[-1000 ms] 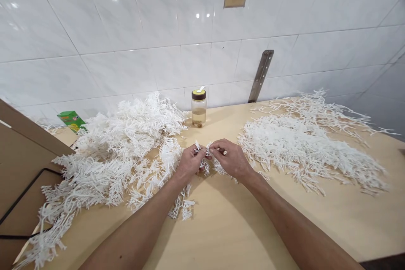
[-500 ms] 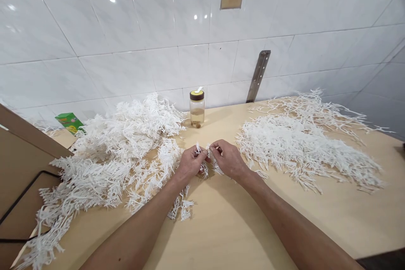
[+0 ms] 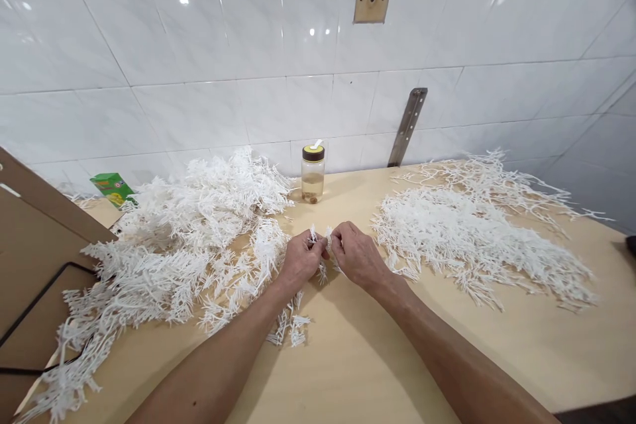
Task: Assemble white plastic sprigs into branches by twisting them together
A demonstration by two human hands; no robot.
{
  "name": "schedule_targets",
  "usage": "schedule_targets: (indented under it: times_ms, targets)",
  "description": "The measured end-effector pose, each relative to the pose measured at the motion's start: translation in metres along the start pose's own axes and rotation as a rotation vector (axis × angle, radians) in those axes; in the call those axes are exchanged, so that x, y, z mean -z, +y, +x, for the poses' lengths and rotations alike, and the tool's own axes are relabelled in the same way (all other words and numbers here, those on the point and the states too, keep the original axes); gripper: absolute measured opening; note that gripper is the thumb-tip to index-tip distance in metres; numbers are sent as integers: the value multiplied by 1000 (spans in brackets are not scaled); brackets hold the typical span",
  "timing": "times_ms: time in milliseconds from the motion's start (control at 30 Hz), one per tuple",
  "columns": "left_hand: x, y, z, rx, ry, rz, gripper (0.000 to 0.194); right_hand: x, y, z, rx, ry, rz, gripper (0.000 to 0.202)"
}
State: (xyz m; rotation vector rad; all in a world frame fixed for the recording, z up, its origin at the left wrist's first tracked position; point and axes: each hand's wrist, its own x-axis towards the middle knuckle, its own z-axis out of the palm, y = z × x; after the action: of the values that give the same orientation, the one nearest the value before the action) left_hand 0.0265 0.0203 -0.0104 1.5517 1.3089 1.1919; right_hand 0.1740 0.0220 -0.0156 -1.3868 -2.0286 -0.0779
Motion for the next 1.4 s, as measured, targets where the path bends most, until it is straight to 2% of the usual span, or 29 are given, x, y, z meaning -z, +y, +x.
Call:
schedule_targets:
  times_ms: [67,133,233,367,433,500,567,633,733,900,1067,1133,1167,1233,1333,1400]
  targets:
    - [0,-1,-1,-5,-13,-8,20,0,2,-1,32,-6,6,13]
    - [0,-1,-1,-15,-44,-7,20,-1,3,0,-10,3,-18,12]
    - [-1,0,-1,-25,-60,2,20,-2,1,4,-134,6,0,11]
    - [-1,3,-2,-21,-64,3,21,-2,-3,8,-347,-44,201,16]
    - [0,5,-3,-7,-71,4,22,-2,-3,9,-340,-43,219,15]
    - [1,5,-4,-1,-81,9,23,-2,1,10,-263,-10,123,12]
    - [3,3,-6,-11,-91,-8,23,-1,10,13,-228,37,4,11]
    - [4,1,-6,1,-72,-62,22,4,23,17,-269,111,-36,12]
    - [5,-1,-5,78,-33,-154,23,13,39,19,-351,218,48,13]
    - [4,0,-5,172,-22,-270,27,28,59,14,-426,269,156,16]
    - [2,0,-6,155,-32,-284,26,46,93,15,-567,403,-9,17]
    - [1,0,-5,165,-32,-283,26,50,94,15,-567,427,-57,25]
    - [1,0,-5,172,-30,-285,26,51,90,14,-539,414,-31,28]
    - [1,1,-5,182,-35,-280,26,47,70,13,-433,294,123,28]
    - [3,1,-6,175,-51,-246,25,35,31,10,-250,-58,388,27]
    - [3,-1,-5,160,-53,-220,26,27,12,9,-176,-197,443,27]
